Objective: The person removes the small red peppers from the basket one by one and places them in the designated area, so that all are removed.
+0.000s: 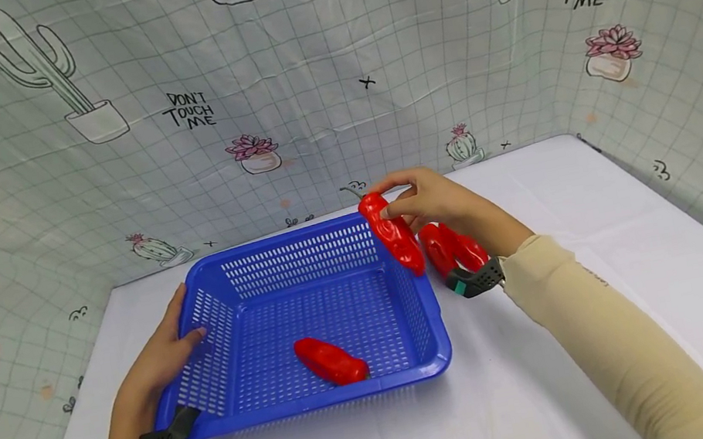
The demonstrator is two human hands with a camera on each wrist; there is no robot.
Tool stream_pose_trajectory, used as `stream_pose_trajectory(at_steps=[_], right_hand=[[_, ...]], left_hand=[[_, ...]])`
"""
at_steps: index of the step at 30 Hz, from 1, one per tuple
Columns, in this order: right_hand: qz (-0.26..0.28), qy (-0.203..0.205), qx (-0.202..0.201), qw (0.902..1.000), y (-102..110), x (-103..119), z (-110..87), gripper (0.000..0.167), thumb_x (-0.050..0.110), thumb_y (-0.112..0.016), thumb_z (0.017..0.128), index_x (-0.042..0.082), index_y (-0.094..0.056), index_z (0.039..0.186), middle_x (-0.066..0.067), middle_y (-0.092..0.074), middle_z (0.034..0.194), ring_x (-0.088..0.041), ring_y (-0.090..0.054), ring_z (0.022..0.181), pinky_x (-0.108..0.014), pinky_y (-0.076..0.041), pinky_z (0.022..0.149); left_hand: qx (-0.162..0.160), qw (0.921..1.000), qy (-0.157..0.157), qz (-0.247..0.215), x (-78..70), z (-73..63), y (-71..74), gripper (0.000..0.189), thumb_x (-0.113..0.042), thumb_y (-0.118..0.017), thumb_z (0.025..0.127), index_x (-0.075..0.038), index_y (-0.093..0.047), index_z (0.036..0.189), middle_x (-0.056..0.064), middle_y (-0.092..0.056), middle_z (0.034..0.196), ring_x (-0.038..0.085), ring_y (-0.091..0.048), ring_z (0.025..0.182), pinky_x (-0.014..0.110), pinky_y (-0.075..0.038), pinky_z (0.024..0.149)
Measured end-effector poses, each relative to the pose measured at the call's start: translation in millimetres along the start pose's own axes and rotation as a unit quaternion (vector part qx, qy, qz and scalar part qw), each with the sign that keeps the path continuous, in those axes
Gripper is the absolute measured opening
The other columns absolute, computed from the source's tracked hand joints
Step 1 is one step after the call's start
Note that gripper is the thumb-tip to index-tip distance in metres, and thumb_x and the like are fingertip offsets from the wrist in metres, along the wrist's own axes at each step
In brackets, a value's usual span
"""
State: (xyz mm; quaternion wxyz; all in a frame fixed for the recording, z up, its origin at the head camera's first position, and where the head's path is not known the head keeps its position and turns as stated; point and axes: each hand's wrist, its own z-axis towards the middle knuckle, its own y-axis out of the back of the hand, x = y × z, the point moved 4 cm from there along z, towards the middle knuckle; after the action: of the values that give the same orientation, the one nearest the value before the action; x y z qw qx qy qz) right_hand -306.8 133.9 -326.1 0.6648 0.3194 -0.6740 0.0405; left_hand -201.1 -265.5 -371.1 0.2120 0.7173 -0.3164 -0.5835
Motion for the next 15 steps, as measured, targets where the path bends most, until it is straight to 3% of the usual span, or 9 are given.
stream_pose_trajectory(at_steps=[15], right_hand=[[-0.023,-0.031,-0.082,0.9959,33,-22,-19.8,0.050,0.015,-0.059,0.095,0.013,-0.050,0.144,-0.020,-0.062,0.127,-0.021,-0.069,0.090,-0.034,-0.058,0.079]], left_hand=[[0.001,0.9999,-0.001,-0.012,0.1,-0.7,0.9,0.080,-0.004,-0.041,0.099,-0.012,0.014,0.156,0.031,0.000,0.161,0.059,-0.012,0.141,0.073,-0.018,0.108]])
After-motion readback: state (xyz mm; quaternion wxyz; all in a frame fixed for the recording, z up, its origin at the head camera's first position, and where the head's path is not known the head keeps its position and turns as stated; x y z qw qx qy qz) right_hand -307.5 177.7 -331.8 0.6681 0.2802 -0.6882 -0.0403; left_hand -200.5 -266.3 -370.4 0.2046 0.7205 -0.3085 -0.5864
